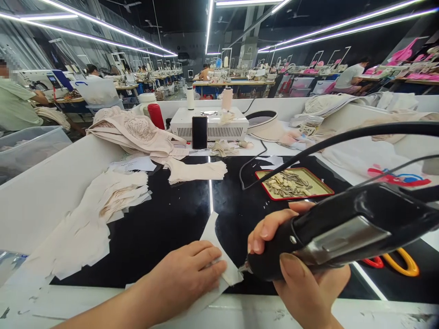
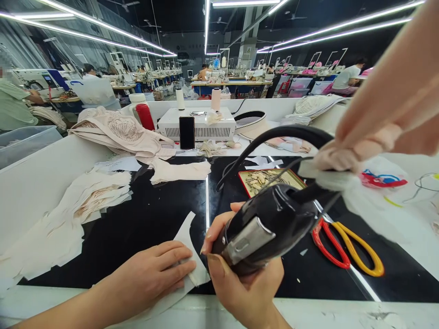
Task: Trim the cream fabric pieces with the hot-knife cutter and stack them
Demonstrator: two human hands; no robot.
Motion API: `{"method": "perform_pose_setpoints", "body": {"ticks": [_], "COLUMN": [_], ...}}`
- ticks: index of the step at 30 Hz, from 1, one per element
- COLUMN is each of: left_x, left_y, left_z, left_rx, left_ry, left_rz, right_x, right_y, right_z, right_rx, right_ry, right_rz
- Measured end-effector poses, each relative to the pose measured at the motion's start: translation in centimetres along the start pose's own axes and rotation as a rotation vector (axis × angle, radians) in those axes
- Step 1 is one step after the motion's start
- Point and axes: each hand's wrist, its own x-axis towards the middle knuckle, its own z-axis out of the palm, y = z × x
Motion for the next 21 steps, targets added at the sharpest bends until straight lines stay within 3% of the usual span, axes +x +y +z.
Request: {"method": "perform_pose_setpoints", "body": {"ticks": [11,21], "left_x": [0.5,0.5], "left_y": [1.0,1.2], "left_z": [-0.7,-0.4], "left_rx": [0.061,0.094], "left_ry": [-0.072,-0.052], "left_rz": [-0.038,-0.035], "right_x": [-0.1,0.1], "right_y": [-0.2,-0.6], "right_z": [0.0,-0.1], "right_rx": [-0.016,-0.043], "right_ry": [-0.004,-0.006], "right_rz": [-0.013,0.004]}}
